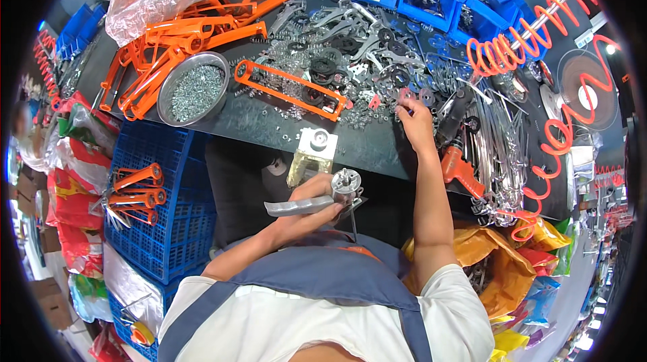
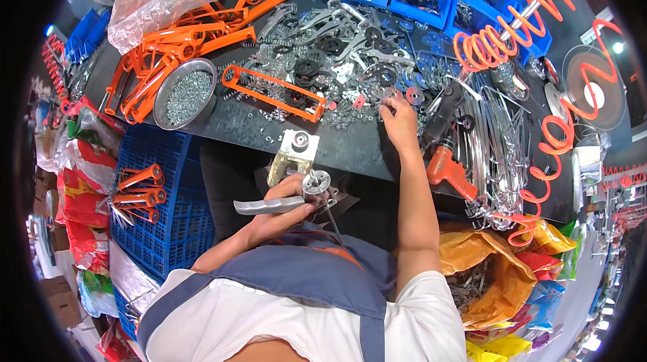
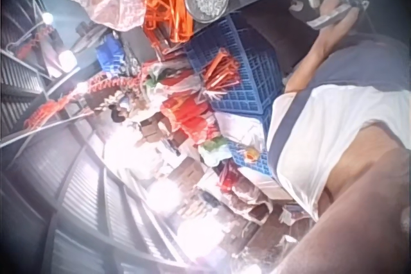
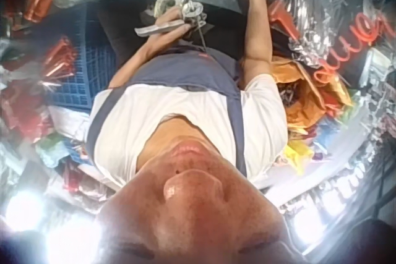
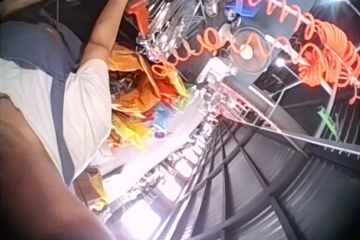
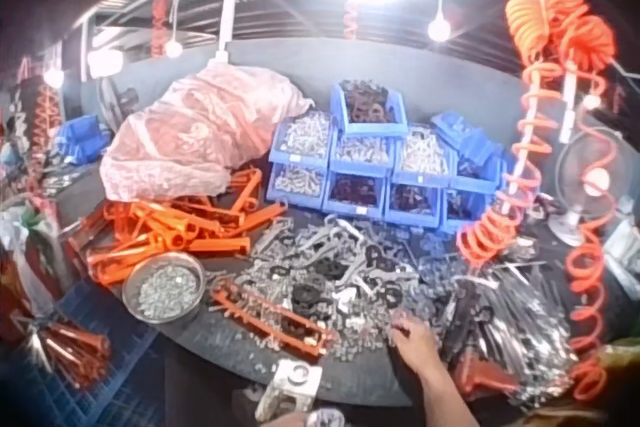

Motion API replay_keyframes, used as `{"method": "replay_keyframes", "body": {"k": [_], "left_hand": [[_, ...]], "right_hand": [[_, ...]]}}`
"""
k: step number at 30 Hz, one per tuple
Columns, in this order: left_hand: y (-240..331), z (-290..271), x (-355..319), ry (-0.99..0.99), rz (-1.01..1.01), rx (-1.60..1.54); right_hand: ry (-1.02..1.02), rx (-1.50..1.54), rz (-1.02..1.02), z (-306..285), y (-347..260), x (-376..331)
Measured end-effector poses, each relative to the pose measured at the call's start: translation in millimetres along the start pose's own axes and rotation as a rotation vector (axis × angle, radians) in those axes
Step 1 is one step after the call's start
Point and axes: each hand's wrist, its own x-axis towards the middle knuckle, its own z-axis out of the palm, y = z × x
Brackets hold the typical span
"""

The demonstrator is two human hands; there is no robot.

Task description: The person assembles the internal drive and trigger mechanisms of caulking guns by hand, inserting plunger rods, springs, washers, and trigger mechanisms into caulking gun frames.

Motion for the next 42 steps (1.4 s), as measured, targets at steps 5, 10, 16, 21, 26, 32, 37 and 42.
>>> {"method": "replay_keyframes", "body": {"k": [5,10,16,21,26,32,37,42], "left_hand": [[1,3,1,-0.012,-0.032,0.001],[-2,3,4,0.008,-0.078,-0.032],[-1,5,9,-0.018,-0.071,-0.024],[9,7,4,0.002,-0.326,-0.179],[-3,15,3,0.077,-0.184,-0.273],[2,6,10,0.138,-0.058,-0.094],[4,-6,15,0.009,0.252,0.242],[-14,5,10,0.058,0.336,0.127]], "right_hand": [[0.132,0.024,0.006,-7,-4,-9],[-0.2,0.619,0.159,-31,-85,-33],[-0.372,0.588,-0.251,-19,-142,-69],[-0.584,0.475,-0.319,-30,-151,-66],[-0.535,0.588,-0.211,-27,-148,-66],[-0.467,0.369,-0.183,-35,-140,-73],[-0.49,0.856,0.242,-22,-119,-124],[-0.226,0.966,0.319,33,-126,-191]]}}
